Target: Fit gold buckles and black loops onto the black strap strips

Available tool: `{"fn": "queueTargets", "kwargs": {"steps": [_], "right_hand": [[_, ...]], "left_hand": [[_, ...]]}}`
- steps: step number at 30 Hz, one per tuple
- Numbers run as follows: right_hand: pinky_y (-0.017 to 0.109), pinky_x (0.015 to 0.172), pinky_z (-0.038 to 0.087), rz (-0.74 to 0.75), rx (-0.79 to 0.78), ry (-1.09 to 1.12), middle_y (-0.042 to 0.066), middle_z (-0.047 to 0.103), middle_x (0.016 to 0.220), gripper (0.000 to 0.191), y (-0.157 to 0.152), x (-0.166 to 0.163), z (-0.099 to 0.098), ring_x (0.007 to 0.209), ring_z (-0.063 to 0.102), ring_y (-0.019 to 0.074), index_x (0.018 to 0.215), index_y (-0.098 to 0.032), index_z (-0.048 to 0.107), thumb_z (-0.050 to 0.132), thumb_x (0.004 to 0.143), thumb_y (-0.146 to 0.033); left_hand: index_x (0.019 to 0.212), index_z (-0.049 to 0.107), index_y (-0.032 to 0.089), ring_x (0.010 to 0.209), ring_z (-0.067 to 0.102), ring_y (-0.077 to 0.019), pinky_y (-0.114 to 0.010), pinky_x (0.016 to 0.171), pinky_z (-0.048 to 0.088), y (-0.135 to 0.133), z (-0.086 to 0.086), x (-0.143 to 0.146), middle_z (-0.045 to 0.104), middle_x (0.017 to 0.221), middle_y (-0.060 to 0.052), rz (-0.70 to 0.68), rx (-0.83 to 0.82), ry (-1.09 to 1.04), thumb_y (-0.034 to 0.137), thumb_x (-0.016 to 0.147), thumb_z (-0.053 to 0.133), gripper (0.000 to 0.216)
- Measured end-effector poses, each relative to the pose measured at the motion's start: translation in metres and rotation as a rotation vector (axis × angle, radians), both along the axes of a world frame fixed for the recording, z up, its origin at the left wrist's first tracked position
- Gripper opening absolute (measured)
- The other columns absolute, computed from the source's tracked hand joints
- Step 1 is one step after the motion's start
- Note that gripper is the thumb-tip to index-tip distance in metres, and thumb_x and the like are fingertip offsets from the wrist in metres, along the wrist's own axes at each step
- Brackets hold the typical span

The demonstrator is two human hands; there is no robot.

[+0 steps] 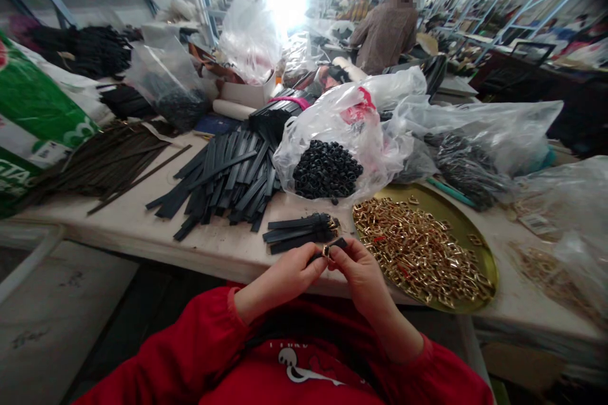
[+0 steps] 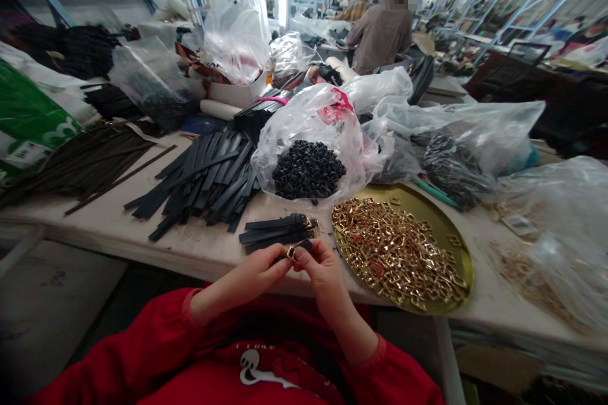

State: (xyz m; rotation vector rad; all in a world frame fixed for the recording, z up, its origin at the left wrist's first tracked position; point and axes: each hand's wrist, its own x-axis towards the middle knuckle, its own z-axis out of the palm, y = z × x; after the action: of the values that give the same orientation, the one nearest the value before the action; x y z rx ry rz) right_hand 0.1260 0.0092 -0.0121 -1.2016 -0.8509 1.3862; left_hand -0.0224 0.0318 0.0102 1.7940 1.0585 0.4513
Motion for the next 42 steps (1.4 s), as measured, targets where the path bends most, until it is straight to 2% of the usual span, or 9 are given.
{"fn": "queueTargets", "kwargs": {"steps": [3,8,16,18,23,29,35,40,42], "right_hand": [[0.023,0.057,0.041,-0.092,0.030,-0.028,-0.005,0.056,0.061,0.021,-0.003,-0.004,0.001,0.056,0.049,0.0089,0.073,-0.019,0.056,0.068,0.068,-0.036],[0.025,0.064,0.043,-0.008,0.036,-0.077,-0.001,0.061,0.075,0.024,-0.009,-0.009,-0.003,0.068,0.054,0.0129,0.079,-0.020,0.058,0.068,0.067,-0.037],[0.025,0.057,0.042,0.050,-0.015,-0.050,-0.003,0.055,0.064,0.025,-0.008,-0.007,-0.004,0.056,0.052,0.0108,0.077,-0.018,0.053,0.055,0.078,-0.043],[0.025,0.057,0.043,0.041,0.002,-0.104,-0.002,0.055,0.064,0.025,-0.007,-0.007,-0.005,0.056,0.052,0.0113,0.077,-0.018,0.052,0.053,0.079,-0.043],[0.025,0.058,0.042,-0.008,0.120,-0.471,0.000,0.058,0.067,0.018,-0.006,-0.005,-0.011,0.060,0.052,0.0130,0.076,-0.018,0.053,0.056,0.076,-0.037],[0.023,0.052,0.040,0.109,0.155,-0.568,-0.001,0.056,0.063,0.013,-0.002,0.000,-0.013,0.055,0.050,0.0124,0.072,-0.019,0.051,0.054,0.074,-0.031],[0.023,0.048,0.037,0.084,0.183,-0.738,-0.003,0.050,0.056,0.014,0.001,-0.001,-0.012,0.050,0.047,0.0122,0.066,-0.019,0.047,0.051,0.074,-0.030],[0.025,0.058,0.039,0.127,0.317,-0.799,0.000,0.055,0.065,0.010,0.000,0.005,-0.011,0.062,0.050,0.0138,0.070,-0.019,0.053,0.054,0.074,-0.027],[0.024,0.055,0.038,0.156,0.248,-0.725,-0.001,0.053,0.062,0.012,0.002,0.008,-0.011,0.058,0.048,0.0126,0.070,-0.019,0.052,0.055,0.074,-0.030]], "left_hand": [[0.084,0.053,0.016,0.060,0.049,-0.0120,-0.021,0.057,0.036,-0.004,0.002,-0.001,0.054,0.065,0.002,0.032,-0.069,-0.014,0.035,0.085,0.038,0.024],[0.084,0.049,0.016,0.054,0.044,-0.0090,-0.019,0.052,0.035,-0.006,0.002,-0.002,0.048,0.060,0.005,0.079,-0.158,-0.127,0.036,0.084,0.042,0.021],[0.078,0.047,0.017,0.043,0.039,-0.0058,-0.019,0.040,0.031,-0.003,-0.005,0.000,0.051,0.066,0.004,0.112,-0.388,-0.284,0.042,0.080,0.044,0.025],[0.075,0.048,0.016,0.043,0.038,-0.0062,-0.019,0.041,0.031,-0.002,-0.006,0.001,0.050,0.062,0.005,0.147,-0.374,-0.270,0.040,0.079,0.044,0.025],[0.067,0.052,0.016,0.055,0.045,-0.0096,-0.020,0.051,0.034,-0.003,-0.012,0.004,0.052,0.061,0.002,0.221,-0.197,-0.164,0.035,0.080,0.045,0.024],[0.067,0.051,0.016,0.062,0.048,-0.0113,-0.021,0.058,0.035,-0.009,-0.026,0.005,0.053,0.064,0.002,0.260,-0.120,-0.109,0.033,0.082,0.042,0.024],[0.067,0.052,0.016,0.060,0.045,-0.0112,-0.022,0.056,0.033,-0.008,-0.019,0.004,0.051,0.062,0.004,0.251,-0.085,-0.001,0.029,0.078,0.046,0.017],[0.066,0.051,0.016,0.059,0.046,-0.0114,-0.022,0.054,0.032,-0.006,-0.014,0.002,0.051,0.061,0.003,0.235,-0.090,0.052,0.030,0.078,0.044,0.019],[0.067,0.051,0.016,0.059,0.045,-0.0111,-0.022,0.054,0.031,-0.005,-0.013,0.001,0.052,0.061,0.004,0.215,-0.040,0.064,0.030,0.077,0.045,0.018]]}}
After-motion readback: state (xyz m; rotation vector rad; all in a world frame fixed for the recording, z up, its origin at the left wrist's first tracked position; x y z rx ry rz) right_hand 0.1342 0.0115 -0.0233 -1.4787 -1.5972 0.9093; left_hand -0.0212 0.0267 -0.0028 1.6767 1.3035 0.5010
